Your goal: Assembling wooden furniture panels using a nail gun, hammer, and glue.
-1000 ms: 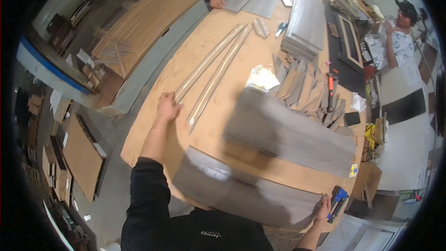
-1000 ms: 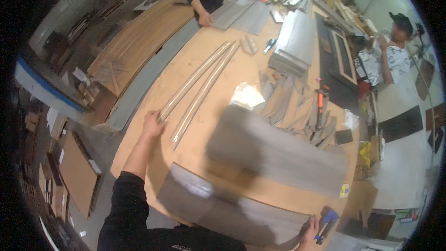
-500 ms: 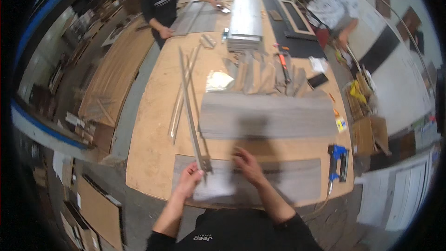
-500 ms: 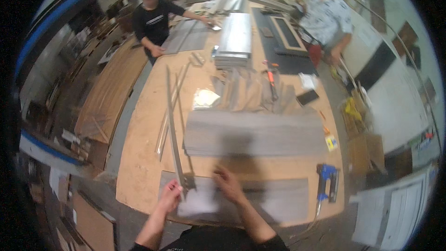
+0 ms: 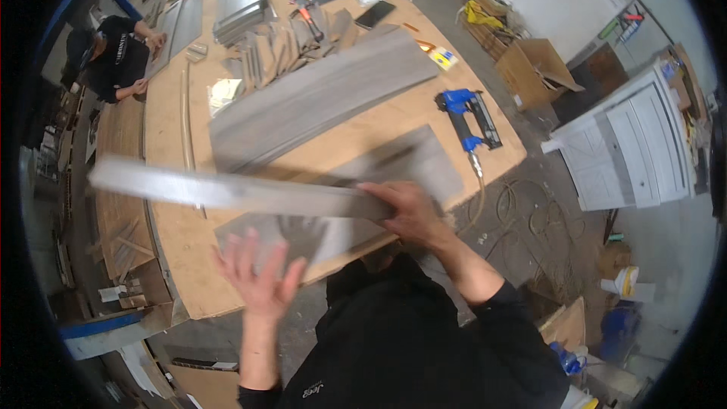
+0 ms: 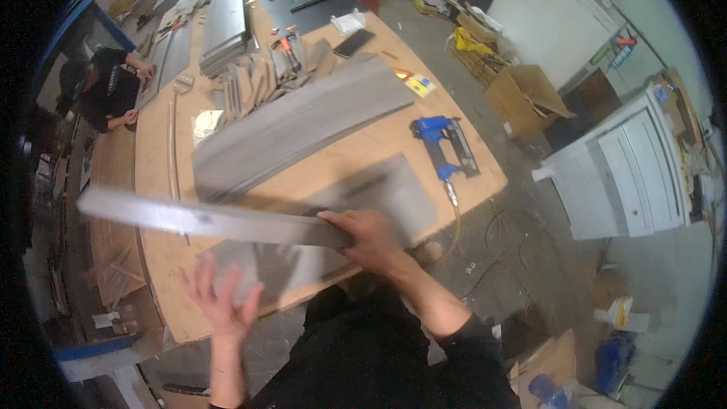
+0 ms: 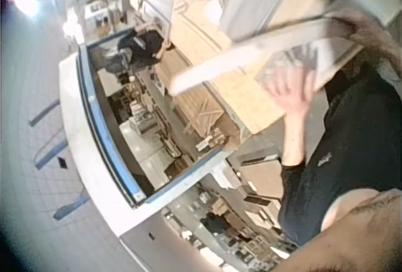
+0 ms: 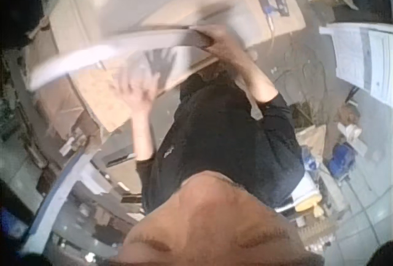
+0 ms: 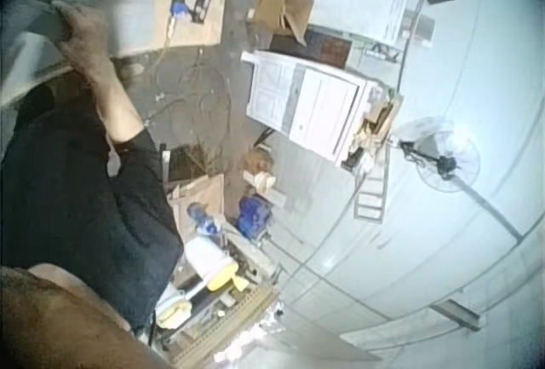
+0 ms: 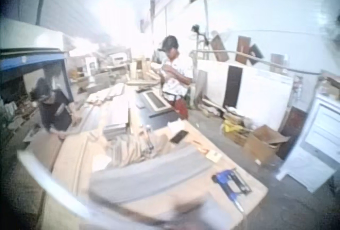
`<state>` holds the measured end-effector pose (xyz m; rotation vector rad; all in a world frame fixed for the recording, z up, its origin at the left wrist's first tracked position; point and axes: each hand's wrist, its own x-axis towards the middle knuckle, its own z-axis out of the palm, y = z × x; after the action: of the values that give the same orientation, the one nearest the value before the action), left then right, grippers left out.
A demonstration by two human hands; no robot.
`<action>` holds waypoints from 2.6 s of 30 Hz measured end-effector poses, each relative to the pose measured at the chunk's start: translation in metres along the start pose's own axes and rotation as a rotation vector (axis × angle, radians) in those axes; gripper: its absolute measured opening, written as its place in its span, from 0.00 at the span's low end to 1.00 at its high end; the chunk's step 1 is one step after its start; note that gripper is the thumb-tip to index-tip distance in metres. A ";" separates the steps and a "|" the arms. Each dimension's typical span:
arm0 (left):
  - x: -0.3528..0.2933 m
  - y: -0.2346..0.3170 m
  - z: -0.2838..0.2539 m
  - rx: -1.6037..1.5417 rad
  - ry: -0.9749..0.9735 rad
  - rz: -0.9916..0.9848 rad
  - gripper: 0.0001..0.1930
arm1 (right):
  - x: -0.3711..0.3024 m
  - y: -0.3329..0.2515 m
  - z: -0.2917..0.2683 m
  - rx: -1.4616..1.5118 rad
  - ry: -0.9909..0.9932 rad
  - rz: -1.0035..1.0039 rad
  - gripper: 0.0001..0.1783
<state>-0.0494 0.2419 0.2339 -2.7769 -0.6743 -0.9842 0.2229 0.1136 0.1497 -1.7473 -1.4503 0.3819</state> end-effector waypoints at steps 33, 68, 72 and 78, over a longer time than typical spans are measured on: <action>-0.138 -0.005 0.104 -0.516 -0.657 -0.351 0.30 | -0.128 0.142 -0.003 -0.080 0.436 1.039 0.24; -0.222 -0.063 0.072 -0.397 -0.386 -0.451 0.31 | -0.127 0.176 -0.053 -0.234 0.107 0.674 0.34; -0.264 -0.117 0.008 -0.140 -0.258 -0.694 0.21 | -0.124 0.185 -0.061 -0.206 -0.075 0.502 0.32; -0.277 -0.142 0.008 -0.263 -0.201 -0.787 0.14 | -0.151 0.252 -0.081 -0.163 -0.073 0.322 0.28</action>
<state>-0.2995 0.2682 0.0499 -2.8736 -1.8833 -0.9388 0.4041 -0.0585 -0.0249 -2.1265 -1.2790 0.5118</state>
